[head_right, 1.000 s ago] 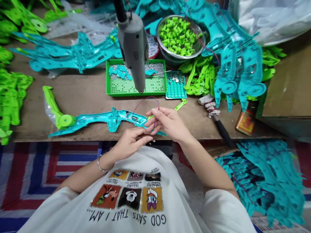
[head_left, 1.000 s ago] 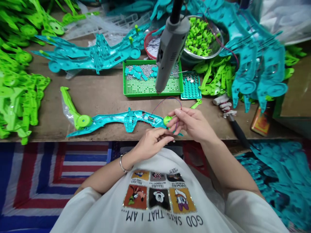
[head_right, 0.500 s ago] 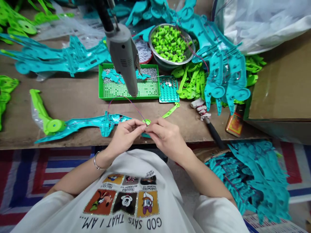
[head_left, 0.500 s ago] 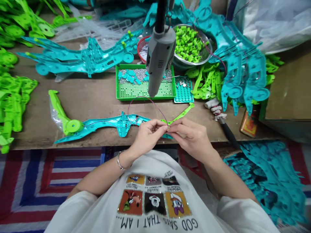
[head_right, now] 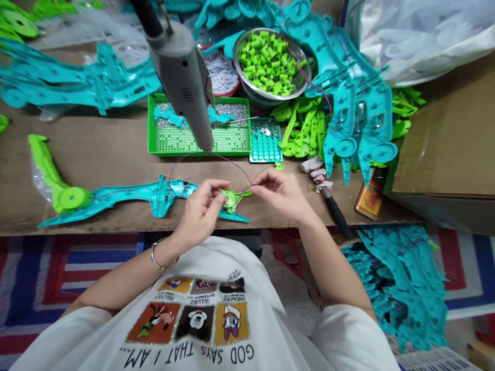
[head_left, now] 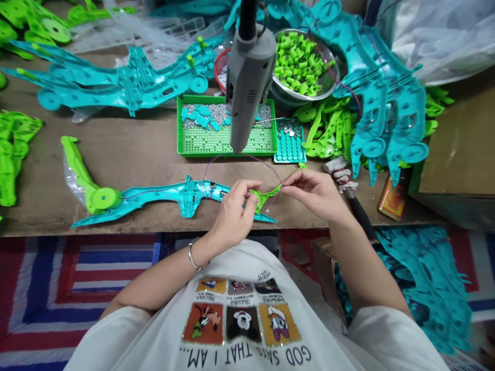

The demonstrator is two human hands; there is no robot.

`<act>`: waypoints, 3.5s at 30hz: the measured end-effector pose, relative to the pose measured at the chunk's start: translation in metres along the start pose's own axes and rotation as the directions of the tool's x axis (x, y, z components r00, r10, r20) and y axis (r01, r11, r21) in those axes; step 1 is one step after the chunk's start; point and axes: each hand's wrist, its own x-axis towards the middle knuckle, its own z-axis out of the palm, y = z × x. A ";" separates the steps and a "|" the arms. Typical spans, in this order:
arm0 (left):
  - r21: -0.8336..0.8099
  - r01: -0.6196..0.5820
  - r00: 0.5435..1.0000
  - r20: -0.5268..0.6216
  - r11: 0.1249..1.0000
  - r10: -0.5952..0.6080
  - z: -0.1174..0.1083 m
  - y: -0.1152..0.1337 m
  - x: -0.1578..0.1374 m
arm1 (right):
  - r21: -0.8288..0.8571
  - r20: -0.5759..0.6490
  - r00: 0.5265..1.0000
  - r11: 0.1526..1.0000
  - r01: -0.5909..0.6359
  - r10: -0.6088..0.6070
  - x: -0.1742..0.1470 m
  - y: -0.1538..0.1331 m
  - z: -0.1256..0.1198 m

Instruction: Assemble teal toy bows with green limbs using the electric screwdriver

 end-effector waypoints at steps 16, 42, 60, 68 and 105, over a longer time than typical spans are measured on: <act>0.617 -0.481 0.867 0.438 0.623 0.236 0.012 -0.025 -0.002 | -0.239 0.392 0.910 0.940 0.241 -0.134 0.037 0.018 -0.011; 0.657 -0.581 0.809 0.531 0.481 0.253 0.009 -0.027 -0.003 | -0.249 0.404 0.913 0.953 0.171 -0.059 0.034 0.028 -0.006; 0.704 -0.528 0.825 0.557 0.474 0.092 0.014 -0.012 0.003 | -0.331 0.489 0.872 0.923 0.197 -0.011 0.039 0.019 -0.013; 0.616 -0.619 0.780 0.554 0.488 0.291 0.010 -0.036 -0.001 | -0.294 0.433 0.900 0.935 0.198 -0.054 0.029 0.022 -0.010; 0.749 -0.442 0.887 0.447 0.493 0.116 0.020 -0.003 0.005 | -0.636 -0.054 0.903 0.712 0.297 -0.425 -0.043 0.067 0.009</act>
